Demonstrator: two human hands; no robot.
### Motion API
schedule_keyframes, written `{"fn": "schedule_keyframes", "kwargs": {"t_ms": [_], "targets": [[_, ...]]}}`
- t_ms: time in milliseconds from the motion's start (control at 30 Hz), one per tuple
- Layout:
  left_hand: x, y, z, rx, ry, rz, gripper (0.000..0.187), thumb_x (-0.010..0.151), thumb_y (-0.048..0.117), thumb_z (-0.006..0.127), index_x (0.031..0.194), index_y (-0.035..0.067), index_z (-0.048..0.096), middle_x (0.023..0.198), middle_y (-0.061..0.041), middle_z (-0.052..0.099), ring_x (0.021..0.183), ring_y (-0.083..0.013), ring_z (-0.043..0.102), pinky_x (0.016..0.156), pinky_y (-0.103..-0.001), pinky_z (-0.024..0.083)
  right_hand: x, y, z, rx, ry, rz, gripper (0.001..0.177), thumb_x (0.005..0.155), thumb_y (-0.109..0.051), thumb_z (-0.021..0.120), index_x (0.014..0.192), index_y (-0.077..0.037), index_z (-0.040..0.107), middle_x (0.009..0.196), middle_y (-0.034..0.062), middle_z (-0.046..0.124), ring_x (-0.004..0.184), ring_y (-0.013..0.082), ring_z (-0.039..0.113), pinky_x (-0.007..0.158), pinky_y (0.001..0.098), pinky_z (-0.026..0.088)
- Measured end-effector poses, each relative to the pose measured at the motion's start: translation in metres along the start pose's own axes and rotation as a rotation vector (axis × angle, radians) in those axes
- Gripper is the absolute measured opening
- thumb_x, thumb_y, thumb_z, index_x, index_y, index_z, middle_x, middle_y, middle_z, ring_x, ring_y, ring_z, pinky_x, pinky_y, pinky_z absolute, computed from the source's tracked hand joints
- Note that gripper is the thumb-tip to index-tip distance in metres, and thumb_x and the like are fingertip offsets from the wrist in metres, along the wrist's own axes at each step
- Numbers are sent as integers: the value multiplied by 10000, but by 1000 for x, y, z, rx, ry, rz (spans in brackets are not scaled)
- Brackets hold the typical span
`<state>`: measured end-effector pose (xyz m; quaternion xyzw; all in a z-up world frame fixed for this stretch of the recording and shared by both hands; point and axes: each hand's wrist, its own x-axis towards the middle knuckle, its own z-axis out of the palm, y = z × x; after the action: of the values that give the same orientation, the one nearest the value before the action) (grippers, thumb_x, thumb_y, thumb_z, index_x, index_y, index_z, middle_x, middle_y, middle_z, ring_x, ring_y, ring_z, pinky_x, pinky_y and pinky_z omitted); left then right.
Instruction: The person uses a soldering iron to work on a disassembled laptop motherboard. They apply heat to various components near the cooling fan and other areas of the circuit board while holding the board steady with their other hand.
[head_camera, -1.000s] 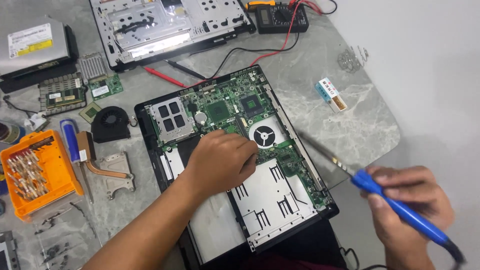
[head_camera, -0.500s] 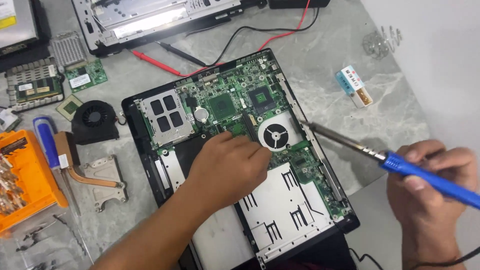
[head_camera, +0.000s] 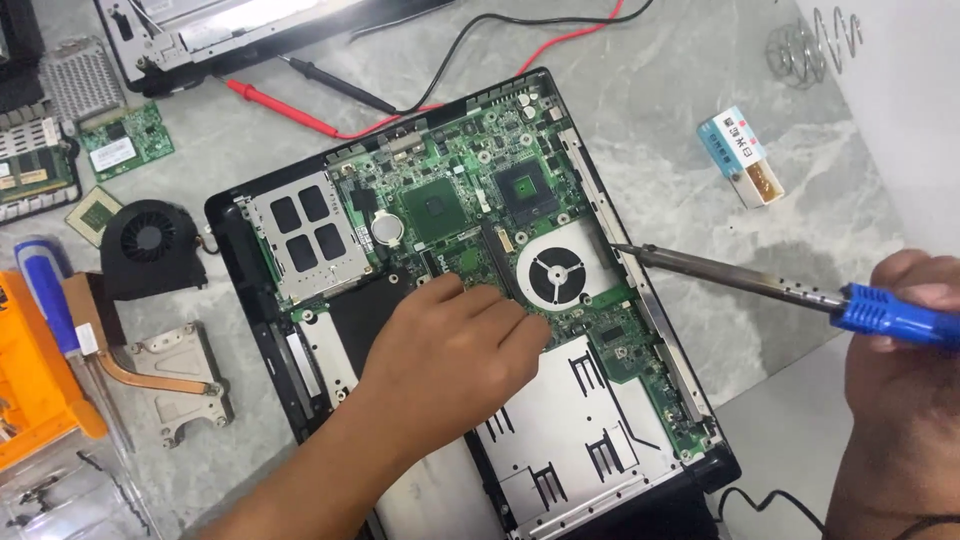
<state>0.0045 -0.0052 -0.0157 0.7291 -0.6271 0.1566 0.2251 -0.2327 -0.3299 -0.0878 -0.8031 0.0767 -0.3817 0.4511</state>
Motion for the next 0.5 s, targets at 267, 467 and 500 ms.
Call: {"fn": "schedule_keyframes", "kwargs": {"t_ms": [267, 467, 500], "targets": [[0, 0, 1, 8, 18, 7, 332, 714, -128, 515, 581, 148, 387, 494, 10, 344, 477, -146, 319, 483, -291, 231, -13, 0, -5, 84, 83, 74, 162, 1034, -335, 494, 1154, -226, 490, 1000, -100, 472, 837, 87, 408, 972, 287, 393], [0, 0, 2, 16, 13, 15, 344, 711, -149, 519, 586, 143, 388, 494, 8, 344, 476, -146, 305, 478, -291, 227, -8, -15, 3, 153, 52, 120, 342, 1051, -560, 455, 1107, -225, 489, 697, -111, 485, 776, 27, 455, 940, 250, 400], [0, 0, 2, 18, 12, 15, 352, 713, -152, 522, 584, 143, 383, 492, 9, 339, 473, -146, 301, 476, -291, 227, -10, -14, 3, 174, 65, 139, 335, 1058, -549, 458, 1114, -220, 491, 695, -114, 499, 821, 20, 469, 981, 254, 401]]}}
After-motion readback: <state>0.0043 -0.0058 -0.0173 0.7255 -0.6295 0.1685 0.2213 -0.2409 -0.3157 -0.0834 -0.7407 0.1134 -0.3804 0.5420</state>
